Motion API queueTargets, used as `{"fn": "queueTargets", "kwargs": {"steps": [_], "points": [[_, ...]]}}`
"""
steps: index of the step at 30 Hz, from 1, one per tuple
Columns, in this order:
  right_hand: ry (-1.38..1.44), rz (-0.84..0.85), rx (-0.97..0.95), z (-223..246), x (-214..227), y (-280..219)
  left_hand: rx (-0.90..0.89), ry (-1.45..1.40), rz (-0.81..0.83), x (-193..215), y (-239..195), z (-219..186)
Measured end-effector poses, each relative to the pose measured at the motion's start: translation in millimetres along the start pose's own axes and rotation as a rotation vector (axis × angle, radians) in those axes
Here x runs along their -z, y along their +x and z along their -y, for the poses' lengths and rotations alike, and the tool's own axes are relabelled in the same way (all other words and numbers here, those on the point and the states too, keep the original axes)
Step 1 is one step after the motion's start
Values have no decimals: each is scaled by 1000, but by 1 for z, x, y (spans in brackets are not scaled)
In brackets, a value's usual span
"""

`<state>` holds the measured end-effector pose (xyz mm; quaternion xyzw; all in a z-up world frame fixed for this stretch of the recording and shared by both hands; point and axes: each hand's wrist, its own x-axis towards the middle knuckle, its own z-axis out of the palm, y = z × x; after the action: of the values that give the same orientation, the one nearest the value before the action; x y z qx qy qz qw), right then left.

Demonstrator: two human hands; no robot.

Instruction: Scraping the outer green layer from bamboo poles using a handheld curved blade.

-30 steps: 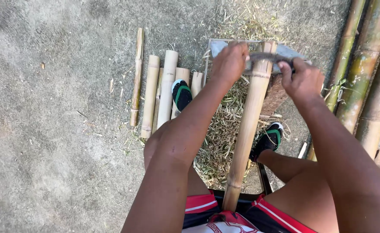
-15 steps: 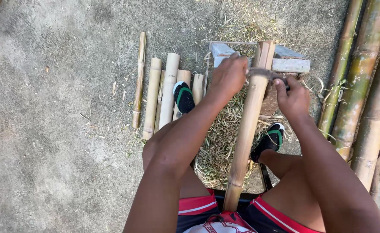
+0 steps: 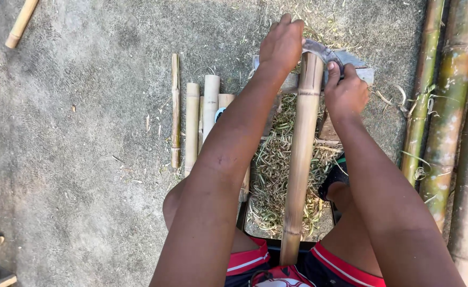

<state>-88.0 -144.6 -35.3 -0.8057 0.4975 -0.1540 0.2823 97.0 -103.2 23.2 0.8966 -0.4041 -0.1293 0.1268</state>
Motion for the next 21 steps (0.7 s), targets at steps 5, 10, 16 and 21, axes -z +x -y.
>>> {"fn": "queueTargets", "kwargs": {"steps": [5,10,16,21], "points": [[-42,-32,42,-6,-4,-4,-38,-42,-60,-6,-4,7],[-75,-36,159,-15,-2,-12,-2,-67,-17,-3,-28,15],[-61,101,170,-27,2,-31,53,-73,55,12,-71,17],[-25,63,353,-53,14,-51,-42,-53,-57,0,-110,12]]}}
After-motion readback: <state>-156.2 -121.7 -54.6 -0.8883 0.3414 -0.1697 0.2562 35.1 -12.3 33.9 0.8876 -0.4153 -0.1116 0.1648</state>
